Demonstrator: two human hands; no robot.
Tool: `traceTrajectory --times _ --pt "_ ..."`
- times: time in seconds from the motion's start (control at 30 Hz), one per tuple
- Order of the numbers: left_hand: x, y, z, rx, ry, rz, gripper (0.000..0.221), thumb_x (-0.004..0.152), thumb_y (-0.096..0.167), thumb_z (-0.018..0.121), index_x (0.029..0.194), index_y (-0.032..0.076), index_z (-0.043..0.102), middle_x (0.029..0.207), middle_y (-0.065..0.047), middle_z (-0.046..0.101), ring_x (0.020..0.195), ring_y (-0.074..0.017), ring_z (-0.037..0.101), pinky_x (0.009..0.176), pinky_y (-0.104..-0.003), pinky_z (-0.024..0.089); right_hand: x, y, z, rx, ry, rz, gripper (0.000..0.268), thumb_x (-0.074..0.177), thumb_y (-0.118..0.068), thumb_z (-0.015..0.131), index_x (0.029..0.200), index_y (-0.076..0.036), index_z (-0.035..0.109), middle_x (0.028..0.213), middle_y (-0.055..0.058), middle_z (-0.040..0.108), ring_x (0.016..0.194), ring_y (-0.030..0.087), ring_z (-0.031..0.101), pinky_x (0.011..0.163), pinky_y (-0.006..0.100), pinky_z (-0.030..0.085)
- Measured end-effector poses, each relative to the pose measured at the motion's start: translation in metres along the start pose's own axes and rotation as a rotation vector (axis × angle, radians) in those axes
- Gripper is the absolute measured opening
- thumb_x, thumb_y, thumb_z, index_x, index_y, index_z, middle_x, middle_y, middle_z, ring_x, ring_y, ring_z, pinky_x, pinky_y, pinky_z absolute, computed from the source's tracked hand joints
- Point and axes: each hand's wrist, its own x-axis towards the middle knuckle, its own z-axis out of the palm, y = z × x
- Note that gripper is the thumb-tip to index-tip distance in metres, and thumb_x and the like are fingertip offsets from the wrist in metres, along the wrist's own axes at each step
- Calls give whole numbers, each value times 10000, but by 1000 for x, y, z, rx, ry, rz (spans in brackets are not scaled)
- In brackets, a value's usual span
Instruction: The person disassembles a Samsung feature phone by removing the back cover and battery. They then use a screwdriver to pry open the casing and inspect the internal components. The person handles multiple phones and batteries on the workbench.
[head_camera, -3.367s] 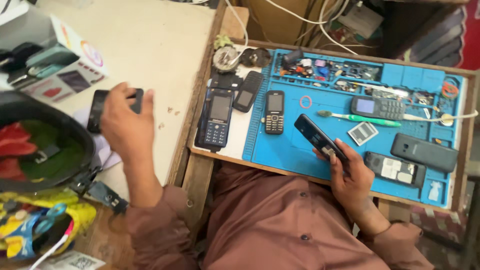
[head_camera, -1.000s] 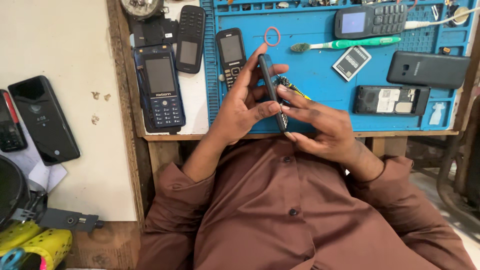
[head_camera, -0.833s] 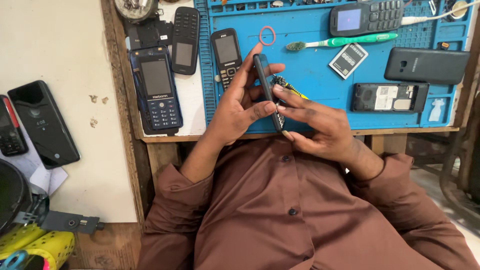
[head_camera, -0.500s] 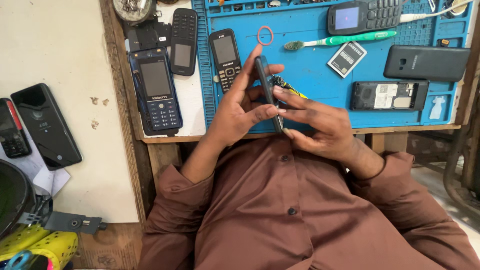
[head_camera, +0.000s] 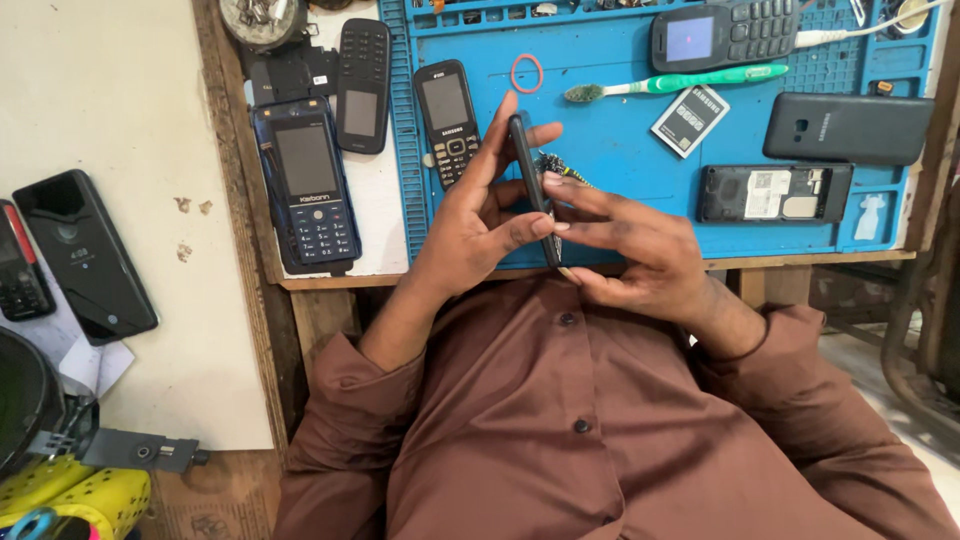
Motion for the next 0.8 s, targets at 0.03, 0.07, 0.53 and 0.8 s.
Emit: traceTrajectory --times 0.03,0.07,0.53,0.8 --pt "0 0 0 20 1 6 1046 1004 195 807 1719 182 44 1652 -149 389 1316 -194 620 1059 -330 612 0 0 0 11 5 -8 436 846 -76 812 1256 -25 674 1466 230 582 1380 376 605 1124 426 544" --pt "-1 0 0 23 -4 20 1037 1006 185 813 1706 177 48 1651 -146 391 1322 -195 614 1077 -335 604 0 0 1 22 9 -17 440 844 -64 809 1257 -18 664 1462 237 577 1375 382 602 1125 432 541" --pt "-5 9 3 -151 9 40 991 989 181 778 1711 160 100 1601 -168 429 1245 -245 677 1021 -353 619 0 -30 3 -214 215 -7 371 919 128 700 1256 -1 613 1337 197 657 1218 351 683 1023 405 581" --pt "-9 8 6 -95 116 82 912 1007 211 708 1707 99 134 1652 -194 437 1124 -230 703 989 -324 586 11 -27 6 -699 172 117 489 825 -112 859 1262 -25 658 1191 148 640 1019 364 578 859 456 499"
